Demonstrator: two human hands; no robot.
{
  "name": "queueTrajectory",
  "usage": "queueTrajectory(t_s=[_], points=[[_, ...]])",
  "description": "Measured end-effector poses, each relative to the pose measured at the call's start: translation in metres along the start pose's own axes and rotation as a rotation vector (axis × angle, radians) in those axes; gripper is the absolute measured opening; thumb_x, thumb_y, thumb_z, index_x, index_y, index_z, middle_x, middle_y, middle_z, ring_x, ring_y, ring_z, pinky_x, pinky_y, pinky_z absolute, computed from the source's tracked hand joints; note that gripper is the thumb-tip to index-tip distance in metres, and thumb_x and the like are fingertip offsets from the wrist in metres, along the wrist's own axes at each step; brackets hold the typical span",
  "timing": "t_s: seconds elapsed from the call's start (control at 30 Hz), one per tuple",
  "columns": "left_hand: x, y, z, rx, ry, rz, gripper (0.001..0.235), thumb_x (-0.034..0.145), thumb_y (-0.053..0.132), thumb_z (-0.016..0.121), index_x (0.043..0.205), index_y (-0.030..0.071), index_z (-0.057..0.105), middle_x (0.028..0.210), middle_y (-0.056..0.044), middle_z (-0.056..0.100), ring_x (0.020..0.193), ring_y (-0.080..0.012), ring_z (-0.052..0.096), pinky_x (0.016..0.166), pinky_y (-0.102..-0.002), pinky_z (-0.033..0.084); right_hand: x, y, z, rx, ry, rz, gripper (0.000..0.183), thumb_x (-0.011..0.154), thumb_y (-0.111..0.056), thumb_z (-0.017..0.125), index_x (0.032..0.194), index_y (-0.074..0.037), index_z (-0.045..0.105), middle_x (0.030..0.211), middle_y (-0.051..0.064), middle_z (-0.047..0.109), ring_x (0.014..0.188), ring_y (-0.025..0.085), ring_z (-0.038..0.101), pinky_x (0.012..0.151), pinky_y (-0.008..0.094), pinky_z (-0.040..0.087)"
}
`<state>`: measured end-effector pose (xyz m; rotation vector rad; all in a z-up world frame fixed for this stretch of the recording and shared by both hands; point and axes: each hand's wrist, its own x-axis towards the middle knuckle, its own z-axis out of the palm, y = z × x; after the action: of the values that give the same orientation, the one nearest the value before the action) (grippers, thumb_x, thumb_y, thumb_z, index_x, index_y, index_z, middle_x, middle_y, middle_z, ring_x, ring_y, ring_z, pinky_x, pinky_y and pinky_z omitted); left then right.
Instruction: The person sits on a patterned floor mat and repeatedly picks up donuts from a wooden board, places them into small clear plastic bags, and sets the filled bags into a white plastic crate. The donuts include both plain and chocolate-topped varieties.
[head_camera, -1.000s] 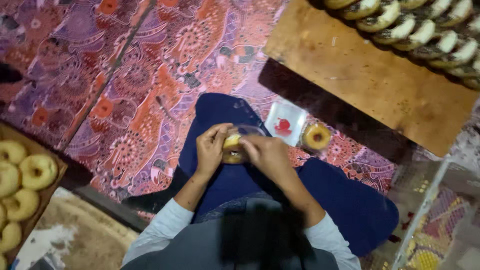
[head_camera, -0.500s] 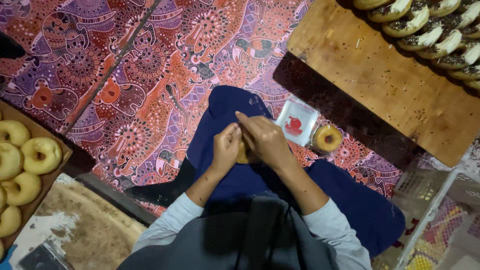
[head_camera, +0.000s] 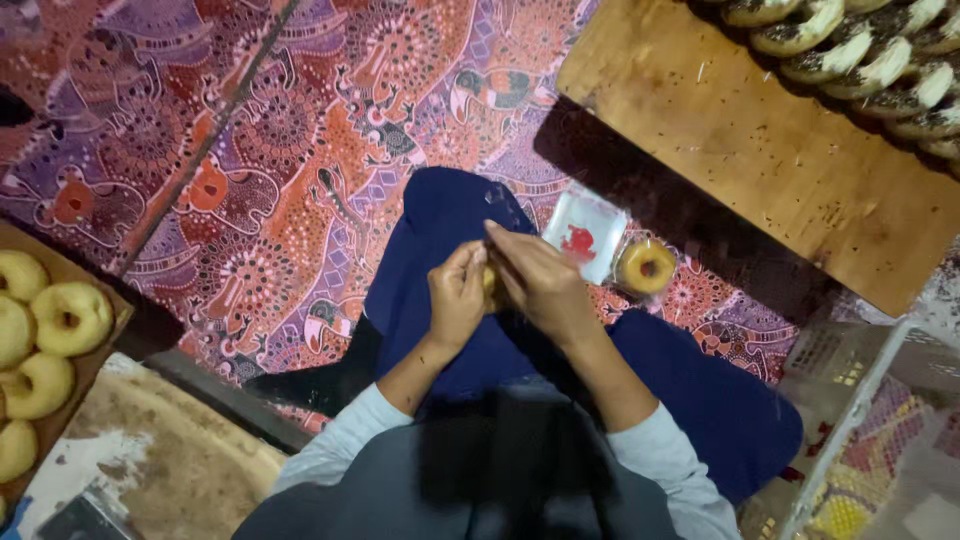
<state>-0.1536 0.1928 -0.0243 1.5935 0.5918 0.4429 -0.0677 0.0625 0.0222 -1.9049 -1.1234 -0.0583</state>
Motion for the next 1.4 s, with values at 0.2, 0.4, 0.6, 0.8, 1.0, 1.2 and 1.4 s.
queueTrajectory(t_s=[0.2,0.4,0.6,0.8,1.0,1.2,1.4], points=[[-0.007,0.004,-0.002,0.191,-0.049,0.006,0.02,0.102,0.01,0.059,0.109,-0.002,0.073,0.067,-0.013,0.067,0.059,-0.0137,0.063,0.057,-0.033,0.05,0.013,0.016,0.005,-0.054,-0.122,0.051,0.046,0.089,-0.005,0.076,0.134,-0.002,0.065,0.094,0.015,0.071,0.087,0.032,0.071,0.078,0.043,0.057],[-0.003,0.026,0.007,-0.105,0.162,0.115,0.022,0.107,0.007,0.051,0.113,-0.003,0.07,0.109,-0.017,0.078,0.104,-0.019,0.076,0.094,-0.031,0.06,-0.035,0.11,-0.01,-0.102,-0.207,0.978,0.045,0.085,-0.013,0.075,0.128,-0.005,0.07,0.099,0.016,0.077,0.092,0.024,0.073,0.085,0.036,0.058],[-0.027,0.027,0.02,0.213,-0.124,0.526,0.03,0.11,0.012,0.048,0.126,-0.001,0.069,0.13,-0.019,0.073,0.133,-0.0337,0.066,0.116,-0.039,0.052,-0.13,0.081,0.063,0.912,0.004,0.824,0.066,0.095,-0.024,0.069,0.151,-0.003,0.041,0.142,0.013,0.057,0.13,0.021,0.056,0.11,0.035,0.047],[0.026,-0.018,-0.01,-0.366,0.042,-0.48,0.049,0.107,0.037,0.041,0.132,0.002,0.064,0.131,-0.008,0.068,0.125,-0.0183,0.059,0.107,-0.036,0.042,-0.078,0.09,0.07,1.411,0.015,0.851,0.057,0.101,-0.025,0.06,0.149,0.0,0.045,0.143,0.011,0.058,0.133,0.023,0.055,0.113,0.035,0.044],[0.017,-0.052,-0.026,-0.42,-0.144,-0.342,0.037,0.112,0.024,0.054,0.119,-0.007,0.073,0.115,-0.017,0.075,0.104,-0.0198,0.071,0.096,-0.032,0.056,-0.053,0.059,0.05,0.609,0.056,0.711,0.04,0.112,-0.026,0.042,0.123,-0.002,0.071,0.105,0.007,0.065,0.099,0.018,0.062,0.091,0.03,0.049],[0.016,-0.008,-0.013,-0.23,0.102,0.143,0.025,0.107,0.017,0.058,0.092,-0.002,0.061,0.094,-0.001,0.055,0.071,-0.0082,0.048,0.062,-0.024,0.041,-0.012,0.042,0.025,0.223,0.367,0.475,0.029,0.108,-0.016,0.055,0.087,0.003,0.059,0.083,0.009,0.05,0.078,0.019,0.051,0.074,0.034,0.043],[0.006,-0.015,-0.02,0.119,0.128,0.141,0.041,0.107,0.013,0.062,0.071,-0.002,0.049,0.072,-0.005,0.049,0.063,-0.0094,0.045,0.057,-0.025,0.037,-0.042,0.061,0.054,0.133,0.262,0.485,0.031,0.103,-0.01,0.061,0.077,0.004,0.053,0.071,0.012,0.045,0.064,0.024,0.046,0.061,0.039,0.038]])
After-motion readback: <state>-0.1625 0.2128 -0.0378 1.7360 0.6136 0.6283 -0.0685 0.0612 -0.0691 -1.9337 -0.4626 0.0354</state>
